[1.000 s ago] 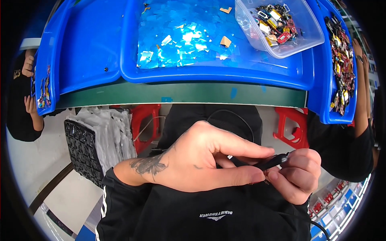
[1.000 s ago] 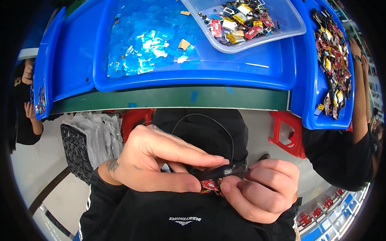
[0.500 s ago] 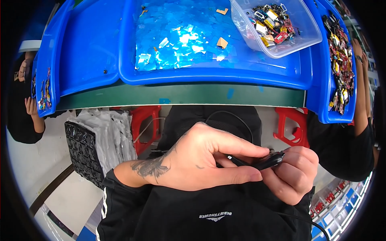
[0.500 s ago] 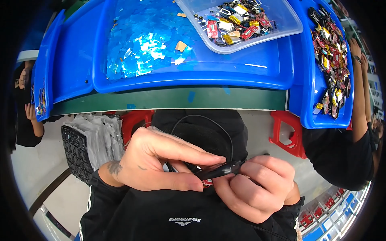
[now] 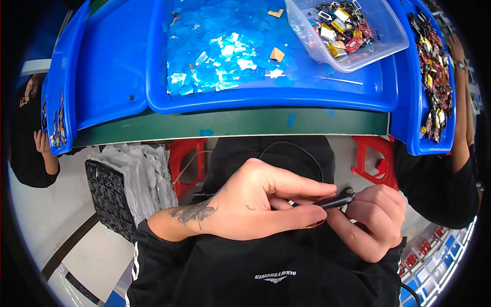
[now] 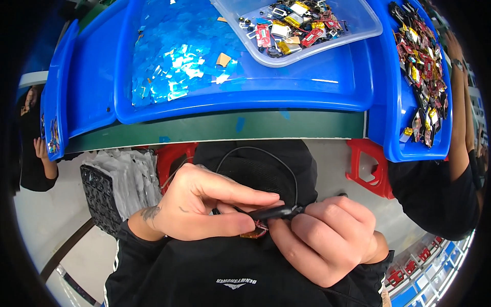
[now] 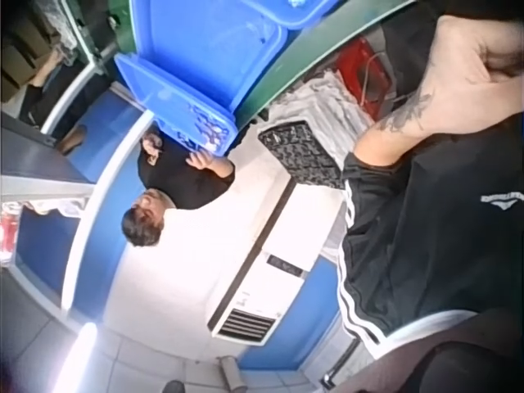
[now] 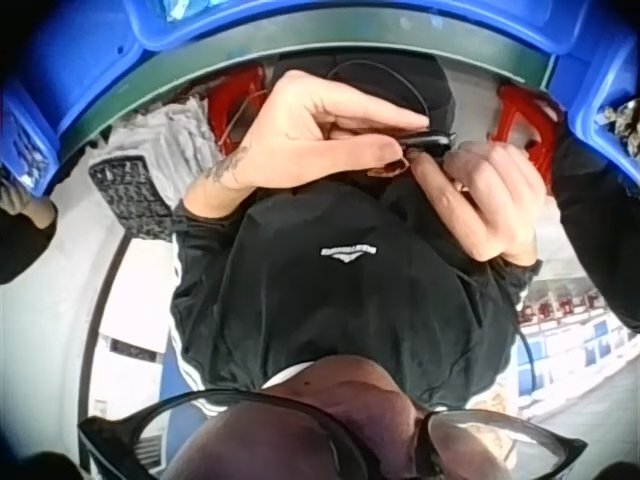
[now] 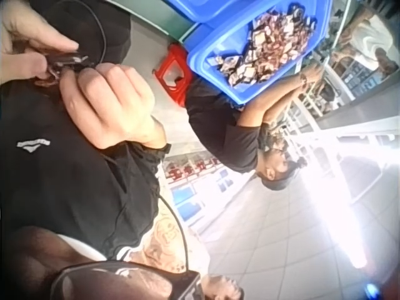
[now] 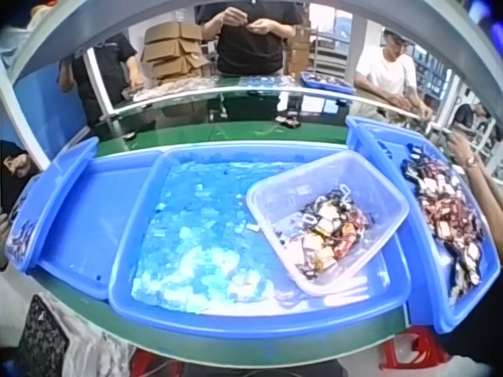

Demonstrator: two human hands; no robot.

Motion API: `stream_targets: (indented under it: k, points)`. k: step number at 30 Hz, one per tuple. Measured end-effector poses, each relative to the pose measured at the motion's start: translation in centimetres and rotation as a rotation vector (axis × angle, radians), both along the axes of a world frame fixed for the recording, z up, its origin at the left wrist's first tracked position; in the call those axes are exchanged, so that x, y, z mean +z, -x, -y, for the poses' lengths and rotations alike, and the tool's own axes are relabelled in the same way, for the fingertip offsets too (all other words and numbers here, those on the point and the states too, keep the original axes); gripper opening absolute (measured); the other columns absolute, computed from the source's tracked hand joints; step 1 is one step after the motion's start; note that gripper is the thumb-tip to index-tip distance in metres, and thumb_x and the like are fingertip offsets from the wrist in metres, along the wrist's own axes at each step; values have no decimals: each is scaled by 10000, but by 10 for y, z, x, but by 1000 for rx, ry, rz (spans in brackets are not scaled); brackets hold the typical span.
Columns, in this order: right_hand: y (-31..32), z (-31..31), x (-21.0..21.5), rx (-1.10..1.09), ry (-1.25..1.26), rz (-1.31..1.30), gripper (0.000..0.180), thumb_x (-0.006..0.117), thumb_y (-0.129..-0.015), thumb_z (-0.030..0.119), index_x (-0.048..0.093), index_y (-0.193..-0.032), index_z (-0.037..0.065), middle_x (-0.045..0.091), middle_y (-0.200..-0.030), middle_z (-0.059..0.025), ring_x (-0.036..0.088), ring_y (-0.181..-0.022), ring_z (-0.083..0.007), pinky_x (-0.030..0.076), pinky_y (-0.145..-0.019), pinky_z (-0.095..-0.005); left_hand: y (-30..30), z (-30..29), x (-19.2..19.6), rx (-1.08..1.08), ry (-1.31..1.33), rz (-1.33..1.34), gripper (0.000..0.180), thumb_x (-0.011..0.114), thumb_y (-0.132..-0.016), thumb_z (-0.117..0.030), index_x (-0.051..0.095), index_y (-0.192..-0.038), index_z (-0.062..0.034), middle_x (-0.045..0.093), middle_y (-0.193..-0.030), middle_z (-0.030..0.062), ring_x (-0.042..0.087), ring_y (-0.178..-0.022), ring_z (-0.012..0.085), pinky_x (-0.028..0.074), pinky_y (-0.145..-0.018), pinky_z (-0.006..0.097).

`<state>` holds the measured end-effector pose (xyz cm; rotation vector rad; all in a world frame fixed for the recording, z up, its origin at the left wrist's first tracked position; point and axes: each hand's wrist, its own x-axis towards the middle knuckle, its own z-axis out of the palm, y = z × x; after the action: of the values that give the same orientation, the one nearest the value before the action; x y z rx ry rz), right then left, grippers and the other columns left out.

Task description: Assembling components of a small electronic device, possibly a smartwatch or similar wearable.

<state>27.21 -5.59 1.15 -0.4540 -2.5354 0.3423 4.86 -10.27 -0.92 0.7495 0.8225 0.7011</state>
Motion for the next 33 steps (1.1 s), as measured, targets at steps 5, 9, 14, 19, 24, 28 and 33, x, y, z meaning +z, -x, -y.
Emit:
stream_targets:
  k: [5, 9, 14, 19, 24, 28, 33]
  points:
    - [-3, -3, -3, 16, 112, 44, 314, 672, -488, 146, 709, -783, 43, 459, -643, 8, 483, -547, -115, 334, -453, -233, -6, 6, -6, 50, 38, 56, 325, 655, -849, 68, 644, -1172, 29, 705, -1017, 128, 638, -879, 73, 523, -738, 186]
    - [-7, -3, 0, -38, 285, 108, 290, 715, -504, 112, 706, -787, 53, 430, -663, -9, 449, -547, -144, 289, -439, -267, -9, 7, -7, 46, -3, -23, 327, 658, -842, 69, 644, -1168, 36, 698, -1042, 151, 648, -887, 88, 523, -741, 190]
    - [-3, -1, 3, -103, 335, 79, 316, 739, -474, 93, 712, -787, 65, 462, -745, -35, 479, -622, -178, 313, -492, -298, -12, 10, -10, 53, -131, -39, 367, 684, -800, 99, 633, -1162, 67, 686, -1068, 186, 671, -895, 124, 543, -751, 221]
    - [-6, -2, -6, -72, 247, -110, 326, 761, -447, 85, 705, -767, 65, 488, -806, -47, 521, -660, -174, 344, -512, -286, -8, 12, -10, 99, -150, -25, 440, 712, -727, 161, 614, -1153, 111, 669, -1072, 238, 691, -927, 205, 561, -749, 257]
    - [-11, -1, -13, -49, 247, -240, 319, 759, -432, 88, 700, -744, 73, 494, -854, -53, 531, -663, -165, 363, -525, -276, -6, 11, -10, 82, -254, 79, 478, 734, -701, 168, 606, -1158, 114, 636, -1122, 282, 684, -961, 243, 567, -782, 276]
    - [-9, -2, -8, -23, 275, -222, 332, 727, -395, 89, 703, -725, 119, 472, -844, -39, 521, -639, -156, 377, -534, -276, -5, 8, -8, 47, -298, 86, 472, 731, -714, 156, 604, -1166, 105, 610, -1160, 294, 670, -1006, 261, 571, -800, 291]
    - [-8, -1, -8, -16, 206, -210, 332, 712, -379, 95, 697, -705, 154, 448, -825, -27, 507, -624, -152, 394, -550, -285, -6, 6, -6, 31, -356, 81, 468, 731, -726, 141, 602, -1174, 101, 609, -1171, 285, 667, -1015, 270, 569, -814, 300]
